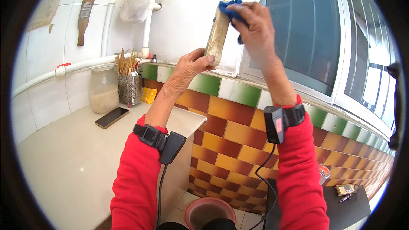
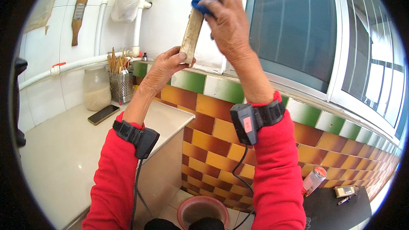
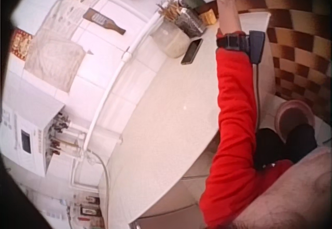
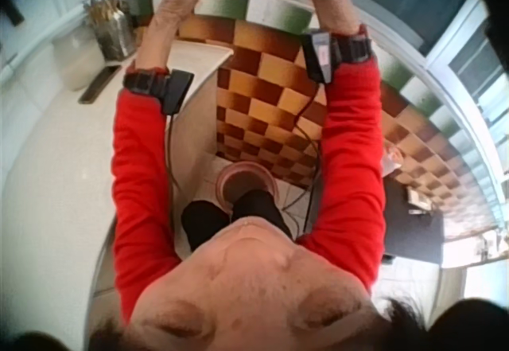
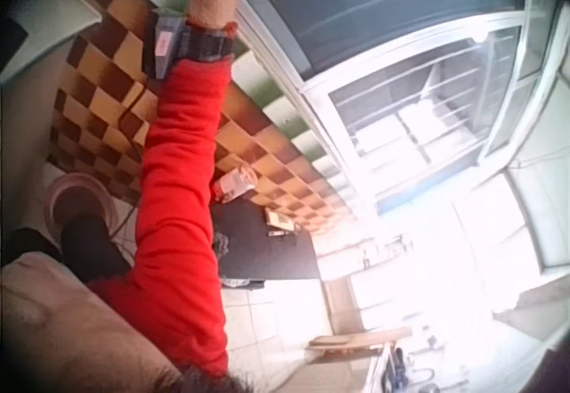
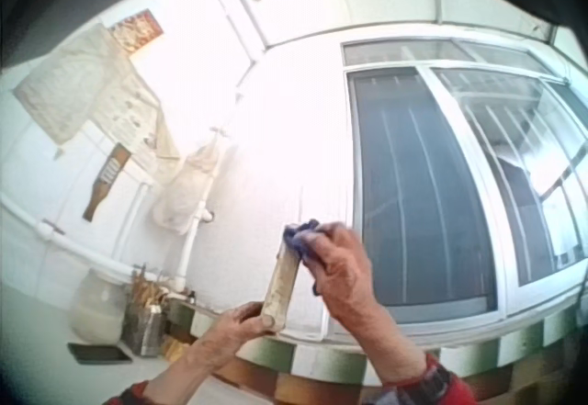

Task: The person cleans a power strip by wiping it with a blue cloth, spraying it with a cleaning solution, and scrubbing it with a steel wool pad. The person also wipes a table and moves a stool during the process.

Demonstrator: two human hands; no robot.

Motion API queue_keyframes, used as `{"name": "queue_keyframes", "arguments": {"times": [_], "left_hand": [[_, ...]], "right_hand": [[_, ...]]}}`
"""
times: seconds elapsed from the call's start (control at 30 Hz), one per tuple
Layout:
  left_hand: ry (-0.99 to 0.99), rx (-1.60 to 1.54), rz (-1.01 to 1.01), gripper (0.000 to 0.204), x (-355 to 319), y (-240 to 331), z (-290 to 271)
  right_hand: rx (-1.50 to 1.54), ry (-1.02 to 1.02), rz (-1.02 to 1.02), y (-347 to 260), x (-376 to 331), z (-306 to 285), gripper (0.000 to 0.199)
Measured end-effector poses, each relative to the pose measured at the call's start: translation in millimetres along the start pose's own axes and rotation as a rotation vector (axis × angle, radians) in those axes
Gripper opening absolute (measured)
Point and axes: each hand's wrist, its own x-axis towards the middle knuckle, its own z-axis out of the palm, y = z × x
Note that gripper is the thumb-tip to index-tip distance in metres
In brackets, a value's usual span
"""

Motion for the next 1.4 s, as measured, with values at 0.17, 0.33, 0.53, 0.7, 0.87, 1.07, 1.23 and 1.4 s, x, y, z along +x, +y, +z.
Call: {"name": "queue_keyframes", "arguments": {"times": [0.17,0.33,0.53,0.7,0.87,1.07,1.23,1.4], "left_hand": [[0.067,0.075,-0.033,0.059,-0.9,-4.2,-8.7],[0.084,0.059,-0.037,0.055,0.8,-9.9,-3.1],[0.087,0.076,-0.028,0.058,1.2,-10.5,-0.7],[0.094,0.155,0.0,0.06,-0.5,-15.5,-2.2],[0.083,0.077,-0.019,0.061,1.9,-19.4,2.0],[0.084,0.154,-0.028,0.063,1.6,-17.0,-7.9],[0.058,0.246,-0.055,0.06,-0.6,-14.3,-10.8],[0.071,0.231,0.008,0.067,-0.2,-12.4,-2.8]], "right_hand": [[0.01,-0.21,-0.149,-35.3,-43.9,0.2,0.029],[-0.081,-0.126,-0.149,-16.7,-23.3,1.6,0.024],[-0.03,-0.136,-0.047,-20.6,-18.5,4.4,0.028],[0.081,-0.287,-0.034,-44.6,-67.1,-2.7,0.033],[0.011,-0.055,0.041,-6.4,-21.4,9.1,0.026],[0.025,-0.221,-0.019,-31.4,-57.3,6.1,0.025],[0.095,-0.29,0.014,-34.7,-63.8,-4.5,0.026],[0.071,0.13,0.086,-5.2,-10.9,9.7,0.026]]}}
